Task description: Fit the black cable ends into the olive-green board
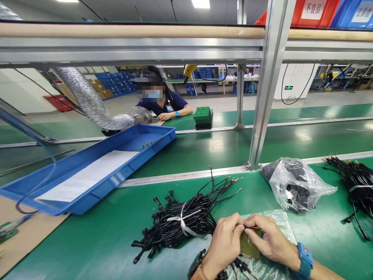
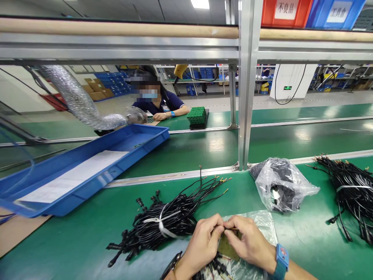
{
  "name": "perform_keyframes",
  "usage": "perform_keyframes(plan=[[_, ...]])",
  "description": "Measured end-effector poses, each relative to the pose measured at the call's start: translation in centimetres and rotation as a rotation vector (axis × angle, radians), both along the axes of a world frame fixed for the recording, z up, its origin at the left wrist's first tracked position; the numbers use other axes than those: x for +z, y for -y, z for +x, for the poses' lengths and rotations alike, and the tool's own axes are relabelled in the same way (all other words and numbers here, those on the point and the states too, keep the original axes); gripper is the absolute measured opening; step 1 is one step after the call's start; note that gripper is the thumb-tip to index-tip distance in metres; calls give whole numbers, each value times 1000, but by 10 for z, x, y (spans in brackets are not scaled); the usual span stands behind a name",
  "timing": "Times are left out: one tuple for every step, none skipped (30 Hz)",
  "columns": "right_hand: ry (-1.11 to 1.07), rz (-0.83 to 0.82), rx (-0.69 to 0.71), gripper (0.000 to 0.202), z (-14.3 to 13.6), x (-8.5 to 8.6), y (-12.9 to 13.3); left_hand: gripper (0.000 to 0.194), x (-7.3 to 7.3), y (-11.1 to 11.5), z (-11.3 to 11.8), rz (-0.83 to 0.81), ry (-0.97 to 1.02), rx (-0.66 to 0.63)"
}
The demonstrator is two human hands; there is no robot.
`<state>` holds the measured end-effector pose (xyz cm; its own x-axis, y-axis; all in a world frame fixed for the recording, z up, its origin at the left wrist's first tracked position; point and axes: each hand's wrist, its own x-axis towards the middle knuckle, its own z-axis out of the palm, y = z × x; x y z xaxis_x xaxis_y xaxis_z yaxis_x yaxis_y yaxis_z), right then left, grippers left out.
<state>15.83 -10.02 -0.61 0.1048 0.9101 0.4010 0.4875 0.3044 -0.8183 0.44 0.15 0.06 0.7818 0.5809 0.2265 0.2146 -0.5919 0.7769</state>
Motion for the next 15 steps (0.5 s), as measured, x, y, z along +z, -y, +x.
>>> perform_keyframes(plan=[[-2, -2, 3, 13, 1, 0, 0, 22, 0, 0, 0, -9, -9, 1], [-4, -10, 8, 13, 2, 1, -1, 23, 2, 0, 0, -24, -17, 0], [-7, -20, 12, 13, 4, 2, -1, 23, 4, -1, 0, -43, -23, -6], [-9, -31, 11, 12, 6, 3, -1, 23, 7, -2, -1, -66, -29, -17], [-10, -42, 6, 11, 8, 4, 0, 23, 11, -2, -2, -88, -34, -32], [-8, -48, -2, 10, 9, 6, 0, 22, 14, -3, -3, -101, -43, -47], [-5, -51, -7, 9, 11, 6, 0, 21, 17, -4, -4, -104, -55, -58], [-2, -52, -10, 8, 12, 7, 1, 22, 19, -5, -5, -96, -71, -63], [-1, -55, -6, 8, 12, 7, 1, 23, 20, -5, -5, -84, -87, -62], [-3, -58, 0, 8, 12, 6, 1, 24, 20, -5, -6, -72, -99, -57], [-9, -58, 8, 8, 11, 6, 2, 26, 19, -5, -6, -62, -106, -49], [-17, -56, 13, 8, 10, 5, 2, 26, 17, -5, -5, -58, -108, -44], [-24, -52, 14, 8, 9, 5, 2, 26, 15, -4, -5, -56, -107, -40], [-29, -49, 13, 8, 8, 4, 2, 25, 13, -4, -4, -55, -105, -36], [-30, -47, 13, 8, 7, 4, 2, 25, 11, -3, -4, -53, -104, -35]])
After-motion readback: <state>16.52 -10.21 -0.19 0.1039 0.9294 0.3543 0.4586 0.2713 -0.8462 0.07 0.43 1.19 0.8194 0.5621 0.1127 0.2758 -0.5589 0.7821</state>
